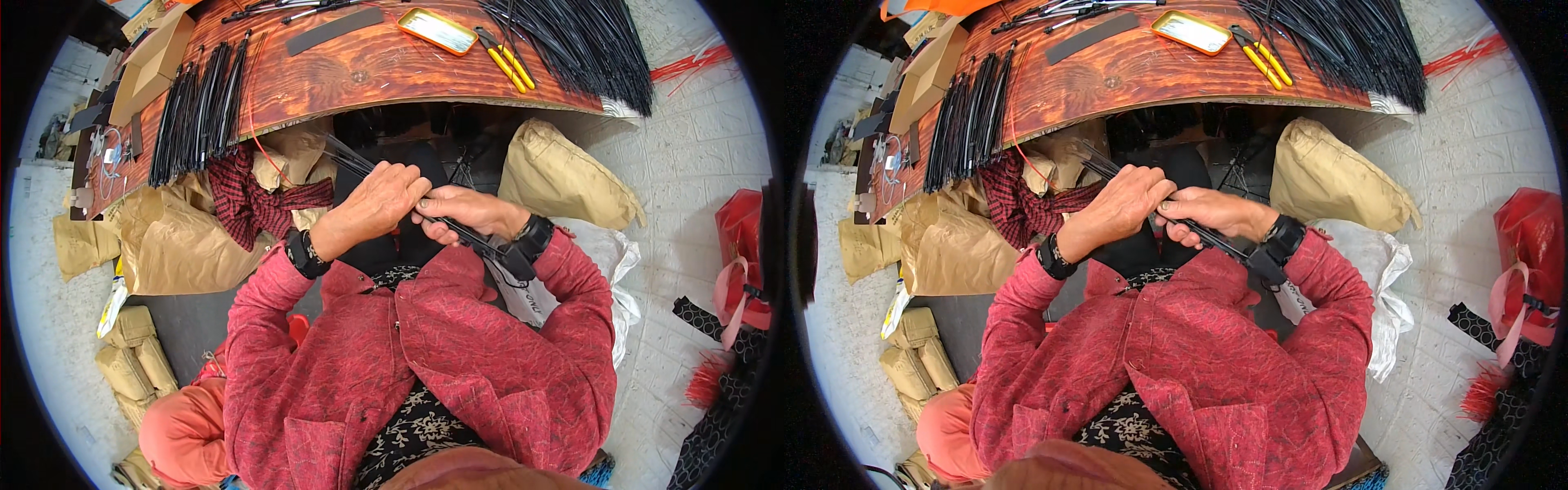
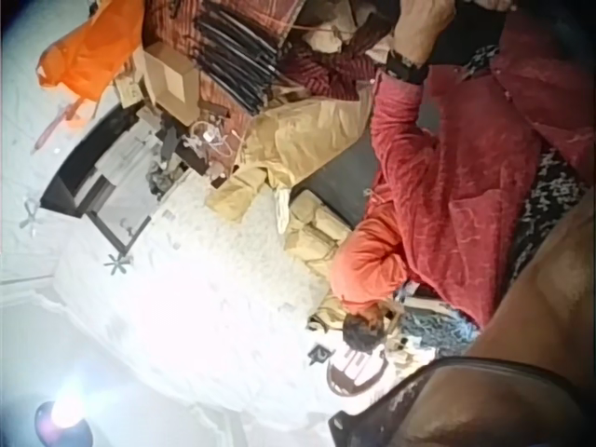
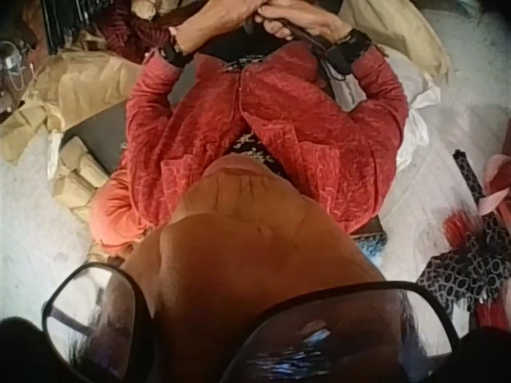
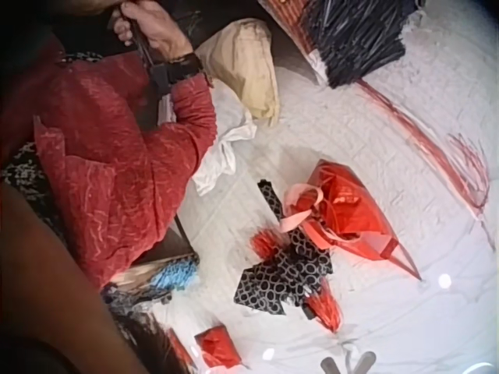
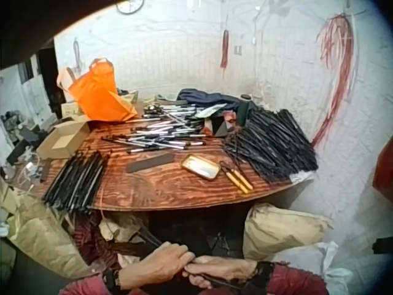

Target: Bundling groups of black cables together using plastic cable ties and cutting the excess with pliers.

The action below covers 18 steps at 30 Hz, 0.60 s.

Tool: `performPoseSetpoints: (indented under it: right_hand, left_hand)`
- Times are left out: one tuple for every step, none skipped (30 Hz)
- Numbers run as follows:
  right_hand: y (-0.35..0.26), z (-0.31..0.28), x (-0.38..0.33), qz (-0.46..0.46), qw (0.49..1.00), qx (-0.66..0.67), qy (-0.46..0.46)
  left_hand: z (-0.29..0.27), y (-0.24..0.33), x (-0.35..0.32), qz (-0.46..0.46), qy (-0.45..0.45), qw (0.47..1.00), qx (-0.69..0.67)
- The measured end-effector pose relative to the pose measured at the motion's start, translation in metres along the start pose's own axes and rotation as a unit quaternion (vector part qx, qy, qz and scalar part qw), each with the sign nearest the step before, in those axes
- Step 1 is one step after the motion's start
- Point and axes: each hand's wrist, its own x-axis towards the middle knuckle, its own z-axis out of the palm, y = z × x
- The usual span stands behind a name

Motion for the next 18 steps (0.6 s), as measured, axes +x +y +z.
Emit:
performPoseSetpoints:
  right_hand:
    - [0.003,0.006,0.000,-0.008,1.000,-0.004,0.017]
    - [0.003,0.014,-0.002,-0.022,0.998,-0.040,0.035]
    - [0.001,0.020,-0.004,-0.022,0.998,-0.040,0.035]
    - [0.000,0.024,-0.006,-0.046,0.995,-0.066,0.058]
    - [0.001,0.027,-0.006,-0.070,0.990,-0.091,0.080]
    - [0.003,0.027,-0.005,-0.100,0.985,-0.115,0.081]
    - [0.002,0.031,-0.006,-0.100,0.985,-0.114,0.081]
    - [-0.002,0.038,-0.009,-0.101,0.981,-0.135,0.096]
    - [-0.005,0.044,-0.011,-0.102,0.976,-0.156,0.110]
    - [-0.007,0.050,-0.012,-0.121,0.968,-0.175,0.132]
    - [-0.010,0.052,-0.012,-0.120,0.968,-0.174,0.132]
    - [-0.013,0.053,-0.012,-0.198,0.934,-0.237,0.178]
    - [-0.018,0.055,-0.012,-0.273,0.887,-0.296,0.225]
    - [-0.026,0.059,-0.010,-0.319,0.846,-0.330,0.272]
    - [-0.034,0.064,-0.007,-0.377,0.800,-0.353,0.304]
    - [-0.038,0.063,0.000,-0.422,0.777,-0.343,0.317]
    - [-0.042,0.059,0.006,-0.467,0.751,-0.332,0.330]
    - [-0.038,0.044,0.018,-0.412,0.787,-0.308,0.340]
  left_hand:
    - [-0.002,0.002,0.002,-0.013,-0.011,1.000,-0.016]
    - [-0.005,0.004,0.004,-0.013,-0.010,1.000,-0.016]
    - [-0.010,0.006,0.005,-0.026,-0.005,0.999,-0.032]
    - [-0.017,0.010,0.008,-0.039,-0.001,0.998,-0.047]
    - [-0.024,0.012,0.009,-0.038,-0.002,0.998,-0.047]
    - [-0.031,0.014,0.011,-0.021,0.031,0.999,-0.036]
    - [-0.037,0.016,0.012,-0.004,0.065,0.998,-0.026]
    - [-0.041,0.016,0.011,-0.018,0.070,0.997,-0.040]
    - [-0.048,0.016,0.010,-0.018,0.069,0.997,-0.041]
    - [-0.056,0.016,0.011,0.007,0.103,0.994,-0.028]
    - [-0.065,0.016,0.012,0.031,0.137,0.990,-0.017]
    - [-0.077,0.018,0.009,0.052,0.179,0.982,-0.020]
    - [-0.089,0.023,0.007,0.047,0.205,0.977,-0.020]
    - [-0.094,0.025,0.000,0.043,0.245,0.968,-0.021]
    - [-0.098,0.026,-0.003,0.039,0.284,0.958,-0.022]
    - [-0.100,0.027,-0.003,0.038,0.312,0.949,-0.020]
    - [-0.100,0.025,-0.001,0.029,0.331,0.943,0.007]
    - [-0.098,0.023,0.001,0.007,0.327,0.945,0.008]
